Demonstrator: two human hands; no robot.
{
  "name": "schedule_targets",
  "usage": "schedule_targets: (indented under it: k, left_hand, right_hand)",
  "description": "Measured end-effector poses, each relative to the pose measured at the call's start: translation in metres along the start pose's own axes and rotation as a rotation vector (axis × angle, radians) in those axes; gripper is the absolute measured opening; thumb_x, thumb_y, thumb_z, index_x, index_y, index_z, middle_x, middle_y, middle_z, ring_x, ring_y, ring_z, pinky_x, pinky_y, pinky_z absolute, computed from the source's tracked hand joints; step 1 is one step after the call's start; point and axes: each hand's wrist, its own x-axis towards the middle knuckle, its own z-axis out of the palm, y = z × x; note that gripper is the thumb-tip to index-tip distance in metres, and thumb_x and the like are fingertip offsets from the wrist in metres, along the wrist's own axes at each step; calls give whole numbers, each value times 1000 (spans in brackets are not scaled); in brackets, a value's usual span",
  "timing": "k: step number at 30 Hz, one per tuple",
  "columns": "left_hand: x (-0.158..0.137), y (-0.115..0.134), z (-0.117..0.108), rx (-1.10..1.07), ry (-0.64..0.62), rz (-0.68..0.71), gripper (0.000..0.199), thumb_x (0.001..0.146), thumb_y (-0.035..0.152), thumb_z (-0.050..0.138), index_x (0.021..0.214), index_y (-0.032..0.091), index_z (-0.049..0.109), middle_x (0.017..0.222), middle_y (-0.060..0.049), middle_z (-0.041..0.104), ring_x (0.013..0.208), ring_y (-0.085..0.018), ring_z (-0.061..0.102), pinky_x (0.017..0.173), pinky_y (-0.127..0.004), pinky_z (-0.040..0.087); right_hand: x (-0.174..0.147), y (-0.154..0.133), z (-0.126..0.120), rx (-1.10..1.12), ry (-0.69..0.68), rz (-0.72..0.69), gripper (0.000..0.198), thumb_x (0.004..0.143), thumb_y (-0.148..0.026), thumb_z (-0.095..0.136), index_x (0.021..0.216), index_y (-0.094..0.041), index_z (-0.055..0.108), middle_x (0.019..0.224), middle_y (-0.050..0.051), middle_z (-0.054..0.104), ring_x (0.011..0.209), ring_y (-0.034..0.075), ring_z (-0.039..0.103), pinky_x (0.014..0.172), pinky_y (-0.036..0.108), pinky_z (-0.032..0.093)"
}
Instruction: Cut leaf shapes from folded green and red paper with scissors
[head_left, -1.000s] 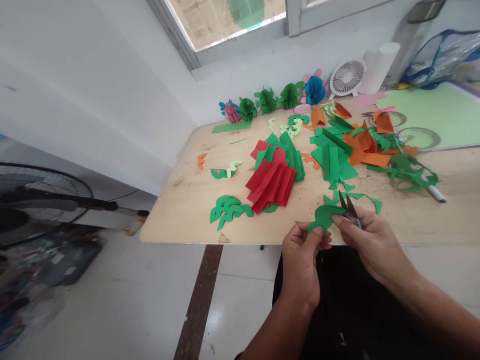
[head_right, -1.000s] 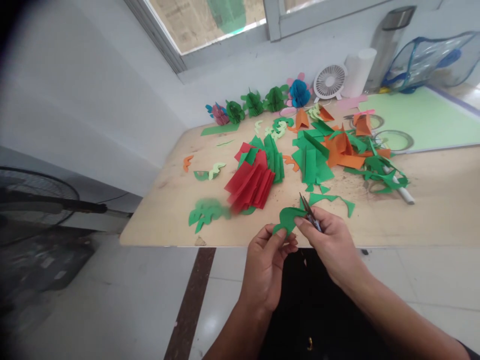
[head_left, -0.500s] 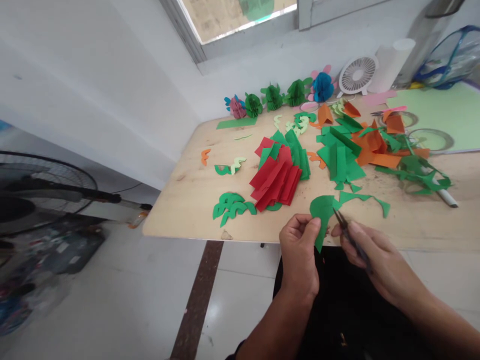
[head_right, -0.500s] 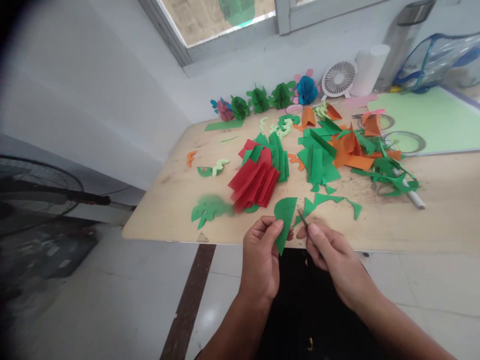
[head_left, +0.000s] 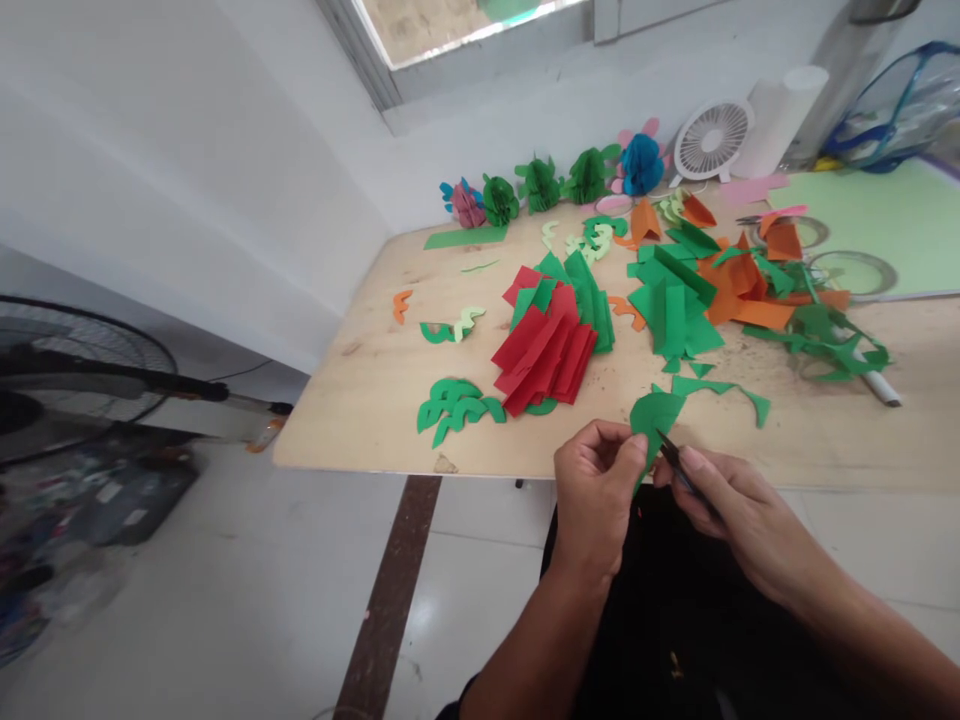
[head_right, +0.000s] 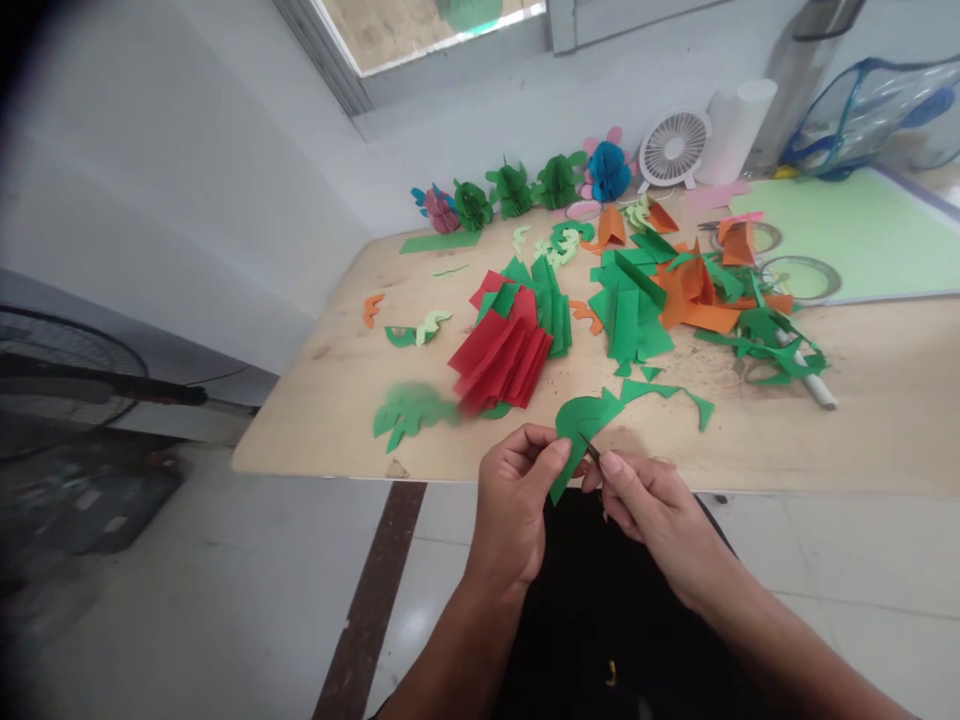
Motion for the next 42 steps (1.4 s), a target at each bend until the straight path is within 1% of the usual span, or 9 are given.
schedule_targets:
  k: [6,14,21,29,34,40,42]
  left_hand:
    - [1,0,0,4,-1,10,11,71,21,67,66,14,60,56,1,61,53,-10,57,59,-23,45]
    - [2,-1,0,8,5,0,13,70,22,69,65,15,59,56,1,61,53,-10,58,58,-22,45]
    - [-1,4,3,-7,-5,5,11,71,20,67,64,15,59,53,2,59,51,-10,55,58,-23,45]
    - [2,1,0,23,-5,-2,12,70,22,68,65,15,60,56,1,61,53,-10,57,59,-23,45]
    - [2,1,0,21,15,-4,12,69,22,68,66,14,60,56,1,61,54,-10,57,59,-23,45]
    - [1,1,1,-5,14,-17,12,70,23,68,66,15,60,54,1,60,52,-11,57,60,-24,46]
    - [1,1,1,-7,12,-16,12,70,22,68,65,15,59,55,1,61,53,-11,57,61,-24,46]
  right_hand:
    - [1,-2,-1,-28,-18,-6,46,88,-58,44,71,-19,59,48,-7,33,42,10,25,41,25,21]
    - [1,-5,-2,-72,-28,-8,48,88,-60,42,67,-20,57,47,-6,31,43,11,25,42,26,20]
    - [1,-4,-3,-66,-24,-16,49,88,-61,43,68,-19,59,47,-6,31,42,10,25,41,26,20]
    - [1,-7,0,-33,-1,-1,49,85,-62,47,69,-18,61,46,-7,31,41,9,25,41,24,24]
    - [1,-9,0,-77,10,-19,52,83,-66,47,67,-19,60,45,-7,31,42,10,25,41,25,25]
    - [2,-6,-3,-117,-11,-27,52,84,-65,45,68,-19,60,48,-7,28,44,11,24,41,25,21]
    - [3,-5,-3,-128,-6,-34,52,84,-66,44,67,-19,60,48,-7,27,44,11,24,41,25,22]
